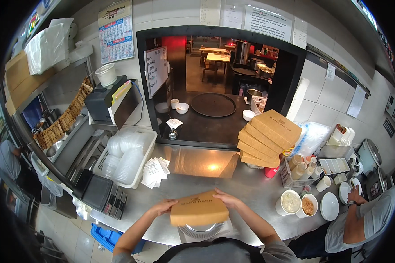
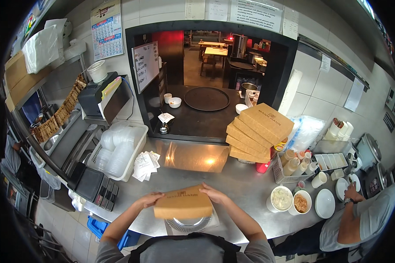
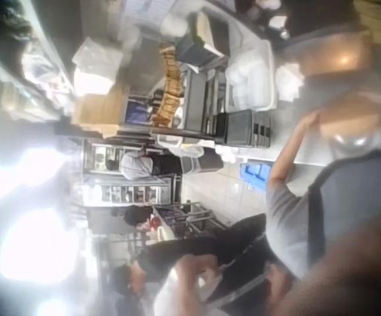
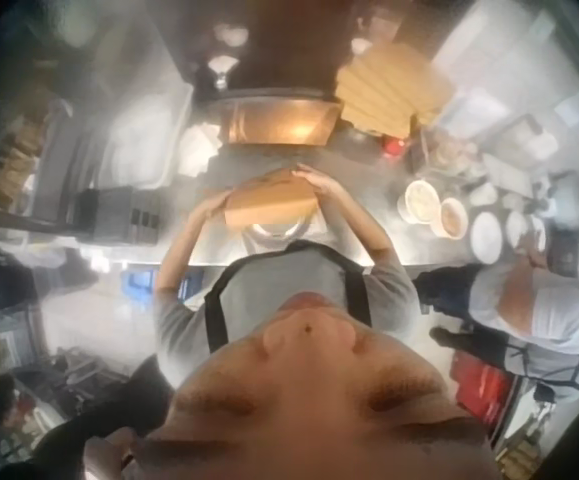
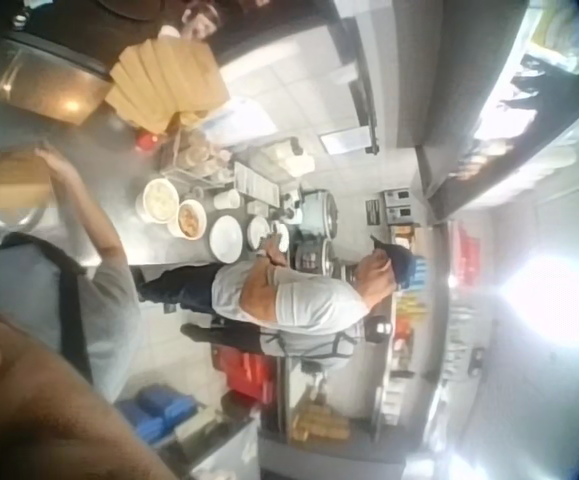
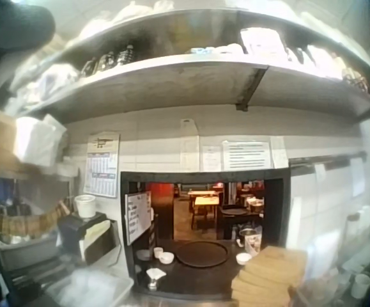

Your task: The person folds several flat cardboard sheets into takeout boxes, places a foil tray inside one of the boxes, and سپس organizes the boxes and food containers on a counter.

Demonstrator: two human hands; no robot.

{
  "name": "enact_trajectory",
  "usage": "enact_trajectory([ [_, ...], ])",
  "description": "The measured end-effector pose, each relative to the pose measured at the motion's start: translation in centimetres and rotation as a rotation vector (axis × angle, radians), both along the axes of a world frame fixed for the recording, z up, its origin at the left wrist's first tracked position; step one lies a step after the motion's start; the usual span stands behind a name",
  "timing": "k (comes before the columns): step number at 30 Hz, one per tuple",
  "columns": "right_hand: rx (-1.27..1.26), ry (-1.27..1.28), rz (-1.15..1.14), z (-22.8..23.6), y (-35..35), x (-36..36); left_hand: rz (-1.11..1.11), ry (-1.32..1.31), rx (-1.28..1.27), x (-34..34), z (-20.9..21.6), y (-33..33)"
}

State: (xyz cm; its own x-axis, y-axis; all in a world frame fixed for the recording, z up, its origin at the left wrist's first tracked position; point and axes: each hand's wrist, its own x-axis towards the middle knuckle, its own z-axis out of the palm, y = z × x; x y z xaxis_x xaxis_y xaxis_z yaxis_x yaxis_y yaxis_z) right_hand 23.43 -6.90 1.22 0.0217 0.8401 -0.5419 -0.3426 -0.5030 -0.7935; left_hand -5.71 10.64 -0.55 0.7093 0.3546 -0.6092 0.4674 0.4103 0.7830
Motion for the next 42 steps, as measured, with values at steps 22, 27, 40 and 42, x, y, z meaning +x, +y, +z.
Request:
enact_trajectory([
  [22,-0.114,-0.166,-0.047,-3.5,-16.2,-7.8,-0.217,0.354,0.314,-8.3,-2.5,-14.0],
  [27,-0.163,-0.054,-0.163,-0.5,-15.1,-7.5,0.169,0.211,-0.337,-7.3,-1.1,-12.8],
  [40,-0.034,-0.050,-0.362,-2.7,-9.7,-7.0,0.102,0.149,-0.533,-6.1,0.8,-8.5],
  [42,-0.003,-0.150,-0.346,-3.6,-9.1,-6.9,0.165,0.131,-0.521,-5.9,0.5,-8.8],
])
